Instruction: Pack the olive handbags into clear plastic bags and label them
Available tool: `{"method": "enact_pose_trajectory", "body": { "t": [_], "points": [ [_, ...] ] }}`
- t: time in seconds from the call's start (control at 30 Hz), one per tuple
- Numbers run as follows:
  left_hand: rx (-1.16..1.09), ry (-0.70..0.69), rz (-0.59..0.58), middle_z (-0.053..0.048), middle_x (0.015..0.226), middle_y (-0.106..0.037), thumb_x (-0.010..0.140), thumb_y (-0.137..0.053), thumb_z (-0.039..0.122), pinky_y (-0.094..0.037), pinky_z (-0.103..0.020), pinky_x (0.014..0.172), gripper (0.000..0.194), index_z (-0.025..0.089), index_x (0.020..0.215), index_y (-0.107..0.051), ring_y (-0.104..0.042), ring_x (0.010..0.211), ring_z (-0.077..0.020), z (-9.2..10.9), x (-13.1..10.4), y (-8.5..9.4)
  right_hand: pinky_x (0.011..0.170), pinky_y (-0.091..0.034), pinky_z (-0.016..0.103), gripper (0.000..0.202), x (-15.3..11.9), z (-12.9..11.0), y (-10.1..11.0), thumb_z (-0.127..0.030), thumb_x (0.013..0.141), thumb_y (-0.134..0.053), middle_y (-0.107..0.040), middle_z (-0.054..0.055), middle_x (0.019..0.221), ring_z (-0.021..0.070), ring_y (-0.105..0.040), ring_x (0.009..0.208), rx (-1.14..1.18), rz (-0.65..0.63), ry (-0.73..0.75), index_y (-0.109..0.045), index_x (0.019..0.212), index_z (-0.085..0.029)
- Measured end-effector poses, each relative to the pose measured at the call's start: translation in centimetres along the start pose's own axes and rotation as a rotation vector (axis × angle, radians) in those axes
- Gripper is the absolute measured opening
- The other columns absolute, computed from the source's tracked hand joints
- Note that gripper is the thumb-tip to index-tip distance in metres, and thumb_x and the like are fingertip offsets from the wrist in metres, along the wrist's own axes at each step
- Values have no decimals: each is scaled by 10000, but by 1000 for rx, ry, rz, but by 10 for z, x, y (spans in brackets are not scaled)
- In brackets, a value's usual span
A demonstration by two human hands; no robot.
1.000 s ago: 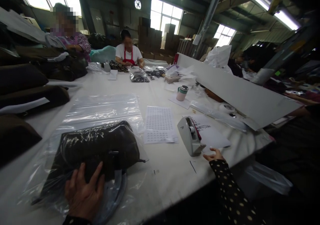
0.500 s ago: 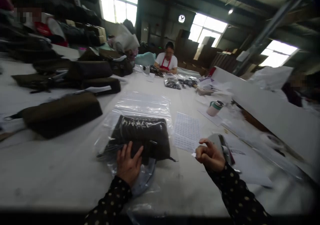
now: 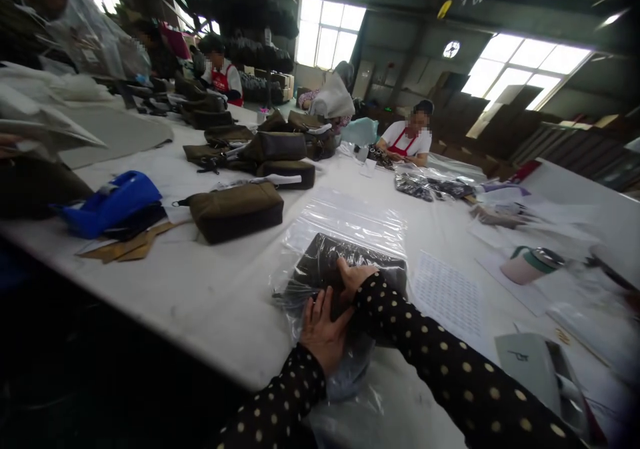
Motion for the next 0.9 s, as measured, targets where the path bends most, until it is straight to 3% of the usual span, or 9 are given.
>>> {"method": "enact_pose_trajectory", "body": {
  "t": [0.1,0.17,0.27,0.37,0.43,0.5,0.63,0.73,0.9],
  "points": [
    [-14,-11,-4,-46,1459,-214,801,-542,301,-222,-517,1025,471,401,1250,-438,-284,1277,-305,0,2,-4,588,-454,457,677,-11,56,20,-430,589,-710,-653,152,733,353,-622,699,-61,50,-167,-411,1133,-160],
    [-25,-31,-9,-34,1460,-216,801,-544,291,-203,-522,1032,452,395,1233,-463,-270,1282,-309,-3,11,-6,641,-469,427,574,-36,91,34,-443,669,-643,-650,135,794,306,-619,753,-41,221,-180,-425,1120,-164],
    [-78,-116,-43,-21,1456,-224,801,-539,271,-207,-517,1037,414,358,1204,-508,-252,1288,-302,-10,35,0,818,-451,411,321,-102,98,27,-274,754,-564,-637,107,968,253,-565,961,52,500,194,-489,1054,-185],
    [-144,-130,4,-64,1432,-260,822,-485,240,-261,-483,1033,383,246,1203,-521,-244,1291,-277,-27,45,26,972,-342,469,407,-178,71,-28,-54,755,-481,-574,-1,1178,223,-408,1200,37,490,612,-518,1072,-307],
    [-191,-159,18,-97,1368,-363,823,-422,161,-306,-452,1022,393,189,1207,-501,-306,1261,-239,-29,27,48,1005,-305,482,565,-212,57,-66,24,742,-460,-524,-71,1243,197,-354,1247,-2,475,700,-484,1108,-405],
    [-245,-327,-118,-90,1271,-483,771,-362,50,-336,-428,1011,479,191,1213,-483,-393,1202,-199,-12,-13,57,1009,-309,479,596,-225,51,-88,33,753,-472,-519,-81,1248,189,-358,1245,-12,515,685,-454,1131,-427],
    [-190,-443,-422,-84,1281,-496,628,-439,74,-271,-492,1042,663,173,1282,-403,-392,1210,-245,13,-107,47,946,-406,448,415,-211,51,-93,-60,823,-452,-638,18,1065,196,-515,1099,154,582,669,-440,1176,-278],
    [-156,-327,-330,-102,1252,-521,676,-517,154,-314,-483,1017,596,179,1264,-424,-413,1193,-272,6,-127,38,766,-521,382,365,-190,64,-84,-132,849,-404,-668,40,842,189,-628,844,385,634,479,-381,1198,-235],
    [-433,-10,-105,-31,776,-654,864,-388,221,-496,-251,716,197,213,851,-585,-609,758,-149,-21,-92,42,591,-549,372,274,-183,101,-108,-328,858,-413,-661,39,798,231,-650,712,677,747,-206,-368,1125,-288]
  ]
}}
Point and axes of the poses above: each hand's wrist, its own x-axis towards the middle knuckle, its own y-axis out of the back of the hand, z = x × y, the point moved 8 cm from there along x, towards the middle knuckle
